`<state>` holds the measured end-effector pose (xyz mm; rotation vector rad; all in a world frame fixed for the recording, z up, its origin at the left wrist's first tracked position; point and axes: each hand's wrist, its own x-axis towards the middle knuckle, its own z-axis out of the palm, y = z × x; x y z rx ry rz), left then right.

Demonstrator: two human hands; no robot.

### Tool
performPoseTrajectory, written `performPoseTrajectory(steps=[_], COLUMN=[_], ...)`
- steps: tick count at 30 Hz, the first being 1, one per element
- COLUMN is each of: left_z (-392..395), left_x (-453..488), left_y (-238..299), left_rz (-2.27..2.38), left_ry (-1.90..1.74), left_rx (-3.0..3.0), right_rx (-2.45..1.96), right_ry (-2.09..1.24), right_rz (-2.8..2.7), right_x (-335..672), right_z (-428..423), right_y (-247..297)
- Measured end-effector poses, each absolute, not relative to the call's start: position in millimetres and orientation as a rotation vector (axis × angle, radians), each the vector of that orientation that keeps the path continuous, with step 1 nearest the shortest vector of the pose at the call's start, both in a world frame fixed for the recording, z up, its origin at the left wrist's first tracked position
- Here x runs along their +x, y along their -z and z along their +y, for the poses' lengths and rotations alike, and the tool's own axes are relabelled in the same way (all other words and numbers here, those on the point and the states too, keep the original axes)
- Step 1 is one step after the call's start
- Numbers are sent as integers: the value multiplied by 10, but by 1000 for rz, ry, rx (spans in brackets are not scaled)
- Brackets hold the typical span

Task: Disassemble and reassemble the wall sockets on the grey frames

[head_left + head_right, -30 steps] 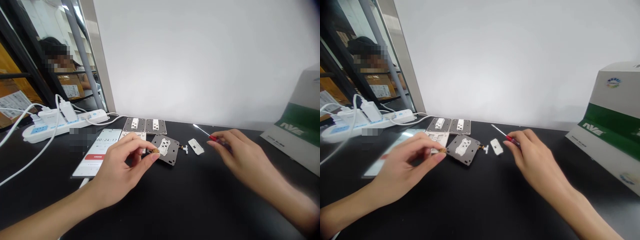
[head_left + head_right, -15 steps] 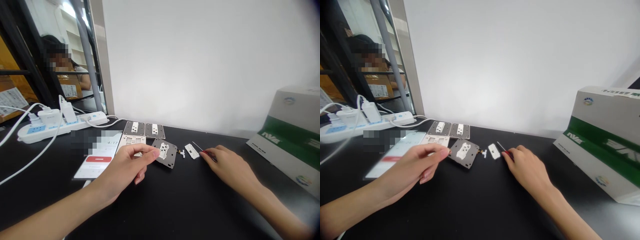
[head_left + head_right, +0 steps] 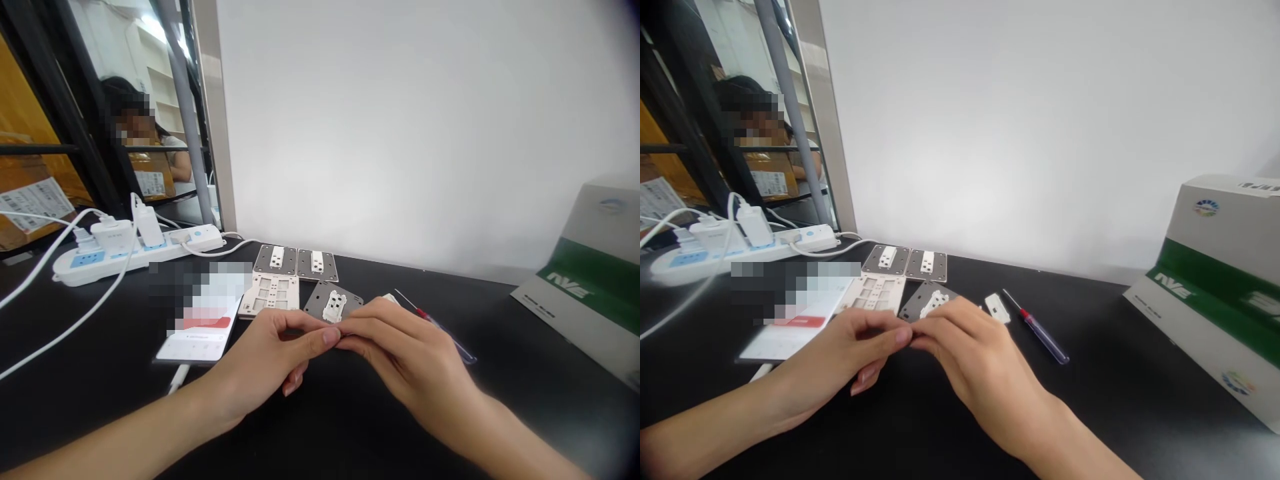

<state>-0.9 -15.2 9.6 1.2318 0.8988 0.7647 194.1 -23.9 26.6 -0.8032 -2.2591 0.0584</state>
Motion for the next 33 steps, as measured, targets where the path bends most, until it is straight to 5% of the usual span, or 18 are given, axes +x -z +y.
performPoseTrajectory(steps=[13,33], left_z=[-205,3], left_x=[23,5], left_y=[-104,-18], left_rz=[976,1097], left_ry=[-790,-711], left_rx=[1403,3001], right_rx=[-839,-1227], right_ry=[-84,-330], right_rz=[-2173,-1919], right_x=[1975,2240], right_z=[-315,-95], right_y=[-175,-189])
